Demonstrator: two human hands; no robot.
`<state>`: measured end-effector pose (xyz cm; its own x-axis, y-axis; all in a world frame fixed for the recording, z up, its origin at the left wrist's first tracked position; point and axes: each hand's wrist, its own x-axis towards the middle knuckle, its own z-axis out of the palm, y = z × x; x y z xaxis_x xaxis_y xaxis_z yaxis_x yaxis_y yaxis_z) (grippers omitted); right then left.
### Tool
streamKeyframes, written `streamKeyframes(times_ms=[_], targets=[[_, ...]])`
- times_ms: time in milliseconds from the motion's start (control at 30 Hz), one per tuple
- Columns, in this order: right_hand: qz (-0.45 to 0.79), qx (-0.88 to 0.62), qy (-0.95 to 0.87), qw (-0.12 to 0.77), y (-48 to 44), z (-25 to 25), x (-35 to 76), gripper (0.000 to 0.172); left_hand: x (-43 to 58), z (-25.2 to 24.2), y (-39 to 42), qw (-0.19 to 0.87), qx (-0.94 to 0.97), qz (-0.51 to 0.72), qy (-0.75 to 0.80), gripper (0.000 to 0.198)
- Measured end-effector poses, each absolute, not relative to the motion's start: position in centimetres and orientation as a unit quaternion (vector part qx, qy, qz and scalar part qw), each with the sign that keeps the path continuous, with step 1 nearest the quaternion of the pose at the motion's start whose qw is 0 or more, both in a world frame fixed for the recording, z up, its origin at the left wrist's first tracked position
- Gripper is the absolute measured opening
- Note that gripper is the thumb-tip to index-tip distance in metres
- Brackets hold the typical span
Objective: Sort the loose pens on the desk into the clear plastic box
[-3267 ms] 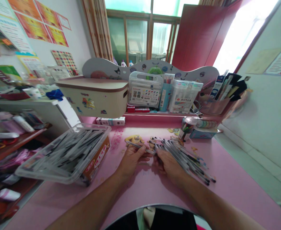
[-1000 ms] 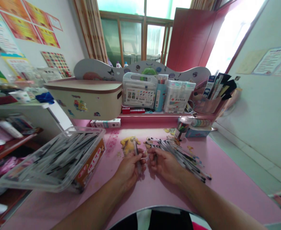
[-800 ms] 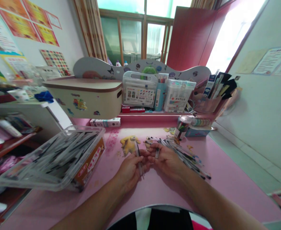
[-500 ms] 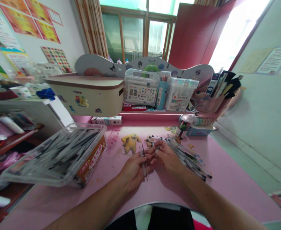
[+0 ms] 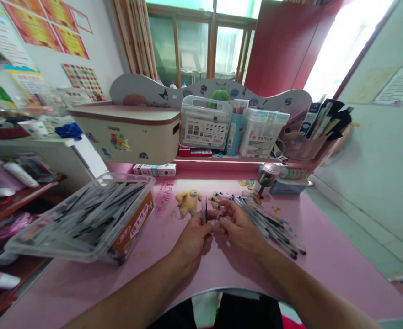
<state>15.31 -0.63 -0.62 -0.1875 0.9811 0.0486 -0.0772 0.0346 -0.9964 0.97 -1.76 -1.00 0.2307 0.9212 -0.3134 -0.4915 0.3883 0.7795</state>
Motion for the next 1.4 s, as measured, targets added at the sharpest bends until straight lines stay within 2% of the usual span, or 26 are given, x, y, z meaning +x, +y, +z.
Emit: streamKeyframes(times_ms=[100,233,367,500,633,800,900,1000,1133,1300,1400], targets=[[0.616,-0.407,-0.481,0.472,-0.6,-0.8,15.1,0.046,1.0,-0.2,-1.9,0.715,0.323,0.505,0.359,0.03],[0.636,-0.406,-0.46,0.468,-0.7,-1.0,15.0,0.049,0.9,0.7,-2.1,0.695,0.385,0.488,0.361,0.026],[0.627,-0.408,-0.484,0.453,-0.8,-1.0,15.0,0.047,0.7,0.5,-2.0,0.678,0.406,0.491,0.366,0.02],[0.64,-0.392,-0.488,0.445,-0.9,-1.0,15.1,0.039,0.4,-0.3,-1.7,0.69,0.347,0.509,0.379,0.02],[0.658,-0.384,-0.485,0.43,-0.8,-0.8,15.1,0.042,0.1,-0.2,-1.4,0.706,0.323,0.507,0.375,0.017],[0.663,-0.39,-0.474,0.429,-0.5,-1.1,15.0,0.036,-0.4,0.7,-0.9,0.663,0.345,0.534,0.396,0.021],[0.622,-0.409,-0.481,0.463,-0.6,-1.3,14.8,0.031,-0.5,0.6,-0.4,0.674,0.282,0.551,0.403,0.019],[0.547,-0.424,-0.518,0.502,-0.8,-1.1,14.7,0.027,-0.6,0.1,0.1,0.745,0.16,0.521,0.385,0.013],[0.414,-0.452,-0.598,0.516,-1.2,-0.6,14.6,0.015,-0.7,-0.7,0.3,0.796,0.084,0.474,0.368,0.022],[0.316,-0.455,-0.669,0.495,-1.5,-0.3,14.4,0.022,0.0,-0.7,-0.4,0.819,0.109,0.462,0.321,0.037],[0.272,-0.435,-0.722,0.464,-1.8,-0.4,14.2,0.024,0.4,-0.4,-0.7,0.829,0.121,0.463,0.29,0.038]])
